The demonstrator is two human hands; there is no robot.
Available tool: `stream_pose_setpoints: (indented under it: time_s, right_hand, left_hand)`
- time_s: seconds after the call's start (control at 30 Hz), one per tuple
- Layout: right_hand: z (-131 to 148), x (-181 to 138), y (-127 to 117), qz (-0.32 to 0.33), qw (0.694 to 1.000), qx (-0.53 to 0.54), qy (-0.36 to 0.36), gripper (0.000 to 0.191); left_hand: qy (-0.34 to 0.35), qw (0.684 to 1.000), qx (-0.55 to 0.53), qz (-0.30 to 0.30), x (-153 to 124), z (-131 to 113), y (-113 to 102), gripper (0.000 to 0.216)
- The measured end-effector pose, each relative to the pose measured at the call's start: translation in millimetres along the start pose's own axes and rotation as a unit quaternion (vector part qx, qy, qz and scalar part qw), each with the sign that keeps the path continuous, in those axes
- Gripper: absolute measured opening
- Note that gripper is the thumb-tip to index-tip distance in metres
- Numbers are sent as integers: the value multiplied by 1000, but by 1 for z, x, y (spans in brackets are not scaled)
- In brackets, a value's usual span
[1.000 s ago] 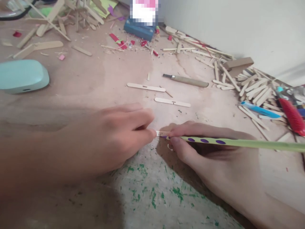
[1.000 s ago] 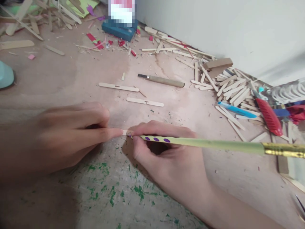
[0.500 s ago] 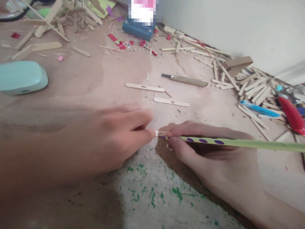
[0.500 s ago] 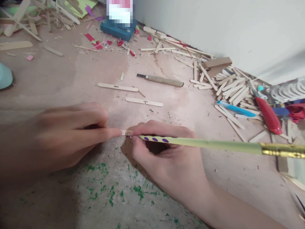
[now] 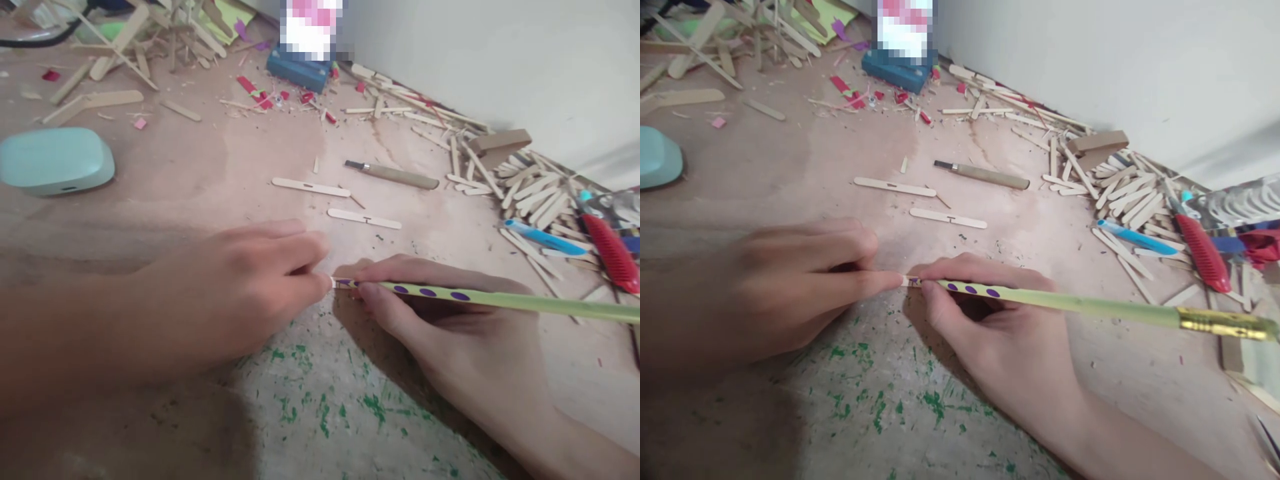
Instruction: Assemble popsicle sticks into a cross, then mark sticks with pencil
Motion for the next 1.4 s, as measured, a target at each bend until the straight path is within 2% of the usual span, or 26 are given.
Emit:
stream_pose_setpoints:
  time_s: [0.1,0.33,0.47,0.8,0.97,1.4]
  right_hand:
    - [-1,1,1,-1,1000,5,9,11]
    - [3,1,-1,4,1000,-14,-12,16]
    - [5,1,-3,4,1000,-21,-13,15]
    - [5,0,0,-17,999,-19,-30,17]
    - [-1,2,-2,-22,1000,-7,0,9]
    - [-1,2,-1,-17,1000,-16,-6,9]
  left_hand:
    - [-3,1000,-9,-6,-1,-1,0,31]
    - [-17,999,12,27,3,-3,-1,32]
    - [-6,1000,0,-3,3,-1,-3,32]
    - [-4,999,12,31,2,-1,2,34]
    - [-1,1000,-12,-3,3,-1,-1,32]
    - [9,1000,-19,-10,2,-1,-2,32]
Point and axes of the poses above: each hand's wrist, its own x-axis towards the middle knuckle, its own y-axis out of the palm, z = x × y, the point moved 7 cm from there along x, towards the middle knuckle, and after that the axes turned 14 degrees about -x, right-handed, at the moved point
